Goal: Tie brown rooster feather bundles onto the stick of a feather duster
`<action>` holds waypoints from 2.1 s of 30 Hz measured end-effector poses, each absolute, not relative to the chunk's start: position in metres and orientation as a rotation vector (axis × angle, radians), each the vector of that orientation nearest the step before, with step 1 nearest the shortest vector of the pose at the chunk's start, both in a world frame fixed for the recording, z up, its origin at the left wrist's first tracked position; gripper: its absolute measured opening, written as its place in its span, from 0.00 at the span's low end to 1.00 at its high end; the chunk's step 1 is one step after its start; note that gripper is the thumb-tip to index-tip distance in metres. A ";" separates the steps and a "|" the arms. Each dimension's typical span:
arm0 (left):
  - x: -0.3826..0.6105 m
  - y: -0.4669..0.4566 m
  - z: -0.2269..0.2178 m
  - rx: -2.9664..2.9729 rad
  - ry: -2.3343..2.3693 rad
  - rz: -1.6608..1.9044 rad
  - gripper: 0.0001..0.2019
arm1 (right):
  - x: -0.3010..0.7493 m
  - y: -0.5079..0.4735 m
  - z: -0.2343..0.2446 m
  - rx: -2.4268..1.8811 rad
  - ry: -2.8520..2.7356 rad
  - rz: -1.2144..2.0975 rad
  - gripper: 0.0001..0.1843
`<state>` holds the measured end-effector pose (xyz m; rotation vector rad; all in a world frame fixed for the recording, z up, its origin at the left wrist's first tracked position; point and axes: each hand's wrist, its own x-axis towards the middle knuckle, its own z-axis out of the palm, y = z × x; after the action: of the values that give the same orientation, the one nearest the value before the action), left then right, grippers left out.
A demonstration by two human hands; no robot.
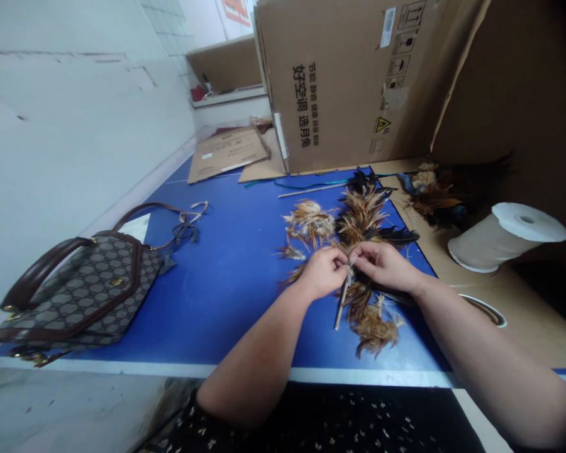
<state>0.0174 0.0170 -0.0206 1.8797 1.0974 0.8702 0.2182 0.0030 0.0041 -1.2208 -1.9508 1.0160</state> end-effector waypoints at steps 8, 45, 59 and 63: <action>0.018 0.018 -0.022 1.669 1.035 0.818 0.02 | 0.220 0.002 0.004 -1.191 -1.920 1.028 0.15; 0.021 0.019 -0.024 1.448 0.891 0.922 0.12 | 0.221 0.006 -0.003 -1.176 -2.084 0.880 0.13; 0.021 0.018 -0.012 1.219 0.924 0.801 0.05 | 0.223 0.005 0.001 -1.142 -2.018 0.969 0.11; 0.020 0.017 -0.011 1.217 0.958 0.781 0.03 | 0.224 0.005 0.000 -1.144 -2.062 0.922 0.09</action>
<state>0.0202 0.0172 -0.0106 1.2175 0.9576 0.7808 0.2244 0.0047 0.0000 -1.1440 -2.0622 0.9225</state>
